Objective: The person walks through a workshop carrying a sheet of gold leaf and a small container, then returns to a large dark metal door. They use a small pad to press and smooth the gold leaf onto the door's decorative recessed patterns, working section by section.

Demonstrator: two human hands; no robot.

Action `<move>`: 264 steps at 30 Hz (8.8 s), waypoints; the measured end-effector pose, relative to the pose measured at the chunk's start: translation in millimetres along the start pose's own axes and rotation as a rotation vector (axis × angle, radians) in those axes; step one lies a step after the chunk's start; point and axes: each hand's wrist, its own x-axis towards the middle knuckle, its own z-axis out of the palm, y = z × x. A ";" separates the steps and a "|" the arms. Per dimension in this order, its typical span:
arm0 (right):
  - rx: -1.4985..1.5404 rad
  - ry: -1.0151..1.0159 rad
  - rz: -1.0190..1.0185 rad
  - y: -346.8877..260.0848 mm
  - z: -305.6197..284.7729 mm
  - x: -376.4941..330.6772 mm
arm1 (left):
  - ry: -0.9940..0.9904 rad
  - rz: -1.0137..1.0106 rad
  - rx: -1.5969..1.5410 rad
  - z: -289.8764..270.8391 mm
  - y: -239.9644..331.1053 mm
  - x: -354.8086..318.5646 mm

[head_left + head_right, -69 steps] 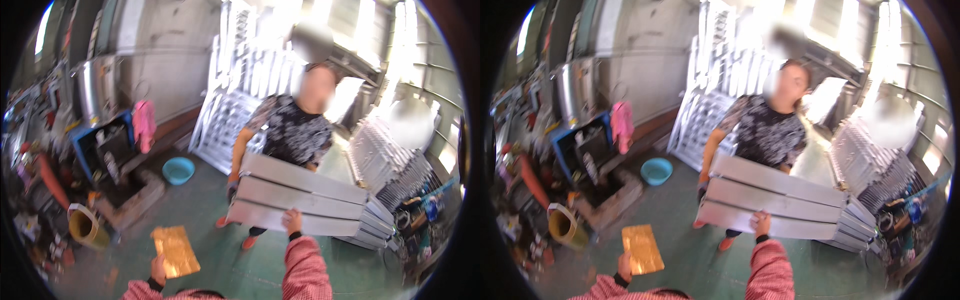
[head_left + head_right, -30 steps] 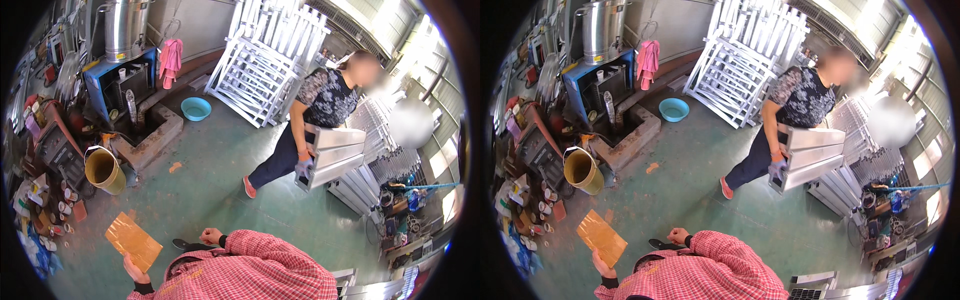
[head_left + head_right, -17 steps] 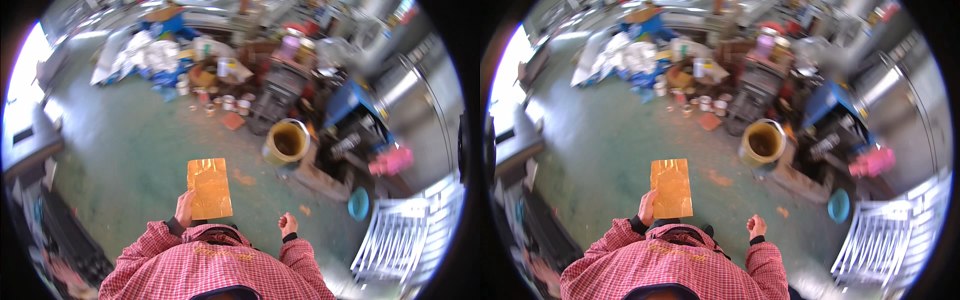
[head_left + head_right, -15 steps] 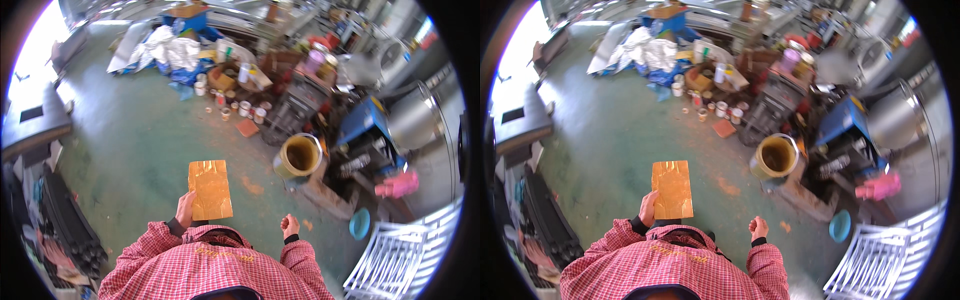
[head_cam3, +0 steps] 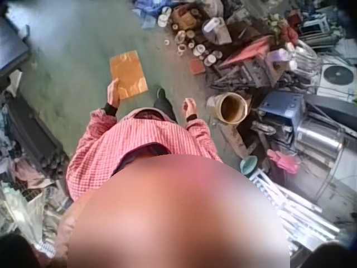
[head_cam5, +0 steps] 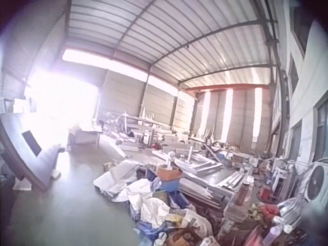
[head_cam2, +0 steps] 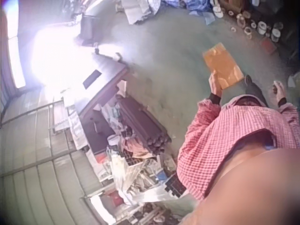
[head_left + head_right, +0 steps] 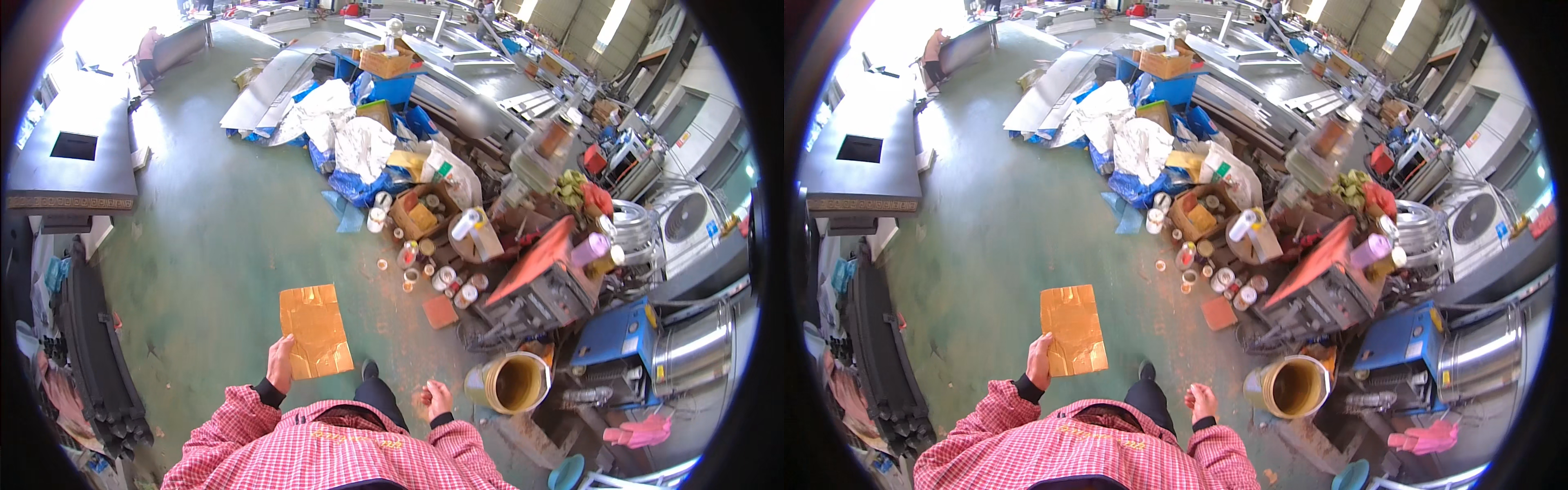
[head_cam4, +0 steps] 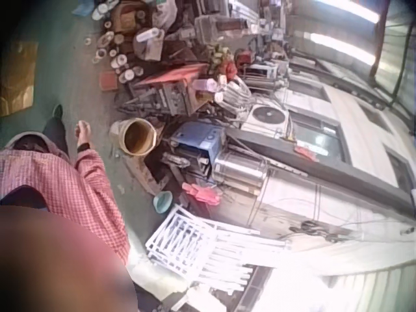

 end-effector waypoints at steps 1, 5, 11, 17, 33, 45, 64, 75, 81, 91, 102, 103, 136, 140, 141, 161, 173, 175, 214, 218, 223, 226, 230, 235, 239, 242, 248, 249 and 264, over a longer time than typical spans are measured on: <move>0.008 0.017 0.040 -6.8 1.8 16.0 | 0.022 0.016 -0.013 6.8 7.9 18.7; 0.019 0.095 0.096 -46.1 44.4 97.8 | 0.025 0.011 -0.084 19.5 42.9 98.0; -0.171 -0.207 -0.013 -148.9 203.6 224.1 | 0.280 0.125 -0.135 7.0 97.8 183.7; -0.283 -0.441 -0.161 -223.0 416.5 331.5 | 0.478 0.127 -0.233 -28.7 122.9 264.6; -0.238 -0.324 -0.002 -287.9 703.9 502.6 | 0.511 0.278 -0.153 -118.4 288.8 620.9; -0.108 -0.405 -0.183 -402.9 1034.9 663.3 | 0.515 0.227 -0.299 -127.6 466.2 832.6; -0.299 0.355 -0.691 -587.2 1223.7 1018.3 | 0.483 0.153 -0.147 -155.6 597.6 1166.6; -0.371 0.582 -0.620 -631.9 1261.9 1138.1 | 0.518 0.086 -0.104 -104.9 624.9 1278.6; -0.375 0.663 -0.852 -641.5 1256.3 1158.8 | 0.449 0.045 -0.094 -94.6 636.1 1315.5; -0.411 0.059 -0.980 -607.4 1401.0 989.0 | 0.501 0.039 -0.159 -148.4 668.4 1310.2; -0.323 -0.430 -0.950 -507.7 1567.8 766.3 | 0.544 0.156 -0.238 -338.6 725.4 1246.6; -0.321 -0.470 -0.912 -499.2 1585.4 728.4 | 0.513 0.148 -0.228 -362.2 732.9 1241.8; -0.663 -0.823 -1.221 -440.1 2270.6 646.0 | 0.656 0.252 -0.359 -792.2 1045.6 1563.1; -0.552 -0.774 -1.067 -470.5 2376.3 658.6 | 0.549 0.272 -0.261 -836.1 1106.7 1653.8; -0.597 -0.730 -1.180 -479.3 2396.1 671.3 | 0.538 0.267 -0.254 -845.5 1117.3 1676.2; -0.613 -0.665 -1.143 -604.9 2763.4 904.8 | 0.287 0.136 -0.122 -896.8 1368.5 2191.6; -0.522 -0.673 -1.106 -724.7 3045.5 1067.7 | 0.279 0.161 -0.137 -955.8 1471.3 2507.8; -0.620 -0.675 -1.146 -740.7 3080.9 1087.4 | 0.253 0.163 -0.149 -952.0 1502.1 2564.4; -0.602 -0.674 -1.017 -1093.6 3923.6 1660.8 | 0.339 0.177 0.071 -988.8 1947.2 3563.3; -0.641 -0.680 -1.050 -1117.9 4010.8 1732.0 | 0.304 0.177 0.069 -994.6 1986.5 3661.6; -0.622 -0.721 -1.069 -1135.2 4135.6 1817.0 | 0.316 0.228 0.007 -1018.7 2034.9 3794.3; -0.651 -0.746 -1.154 -1168.3 4224.5 1849.2 | 0.397 0.210 0.046 -1030.2 2060.6 3854.3; -0.688 -0.836 -1.170 -1190.9 4318.9 1896.0 | 0.481 0.226 0.074 -1043.4 2105.6 3924.3; -0.661 -0.879 -1.185 -1202.8 4459.1 1950.8 | 0.472 0.322 -0.108 -1083.2 2155.6 4031.0; -0.779 -0.955 -1.401 -1224.0 4570.8 1973.0 | 0.425 0.323 -0.160 -1110.0 2225.6 4119.2; -0.789 -0.957 -1.444 -1252.0 4642.9 1992.4 | 0.320 0.270 -0.265 -1115.1 2279.6 4188.9; -0.831 -1.014 -1.465 -1269.5 4776.5 2037.9 | 0.265 0.206 -0.210 -1150.5 2344.7 4315.0; -0.839 -1.026 -1.452 -1266.7 4803.1 2049.8 | 0.268 0.196 -0.208 -1158.9 2353.5 4336.6; -0.783 -1.242 -1.360 -1299.1 5206.5 2192.9 | 0.408 0.212 -0.273 -1284.4 2541.9 4633.2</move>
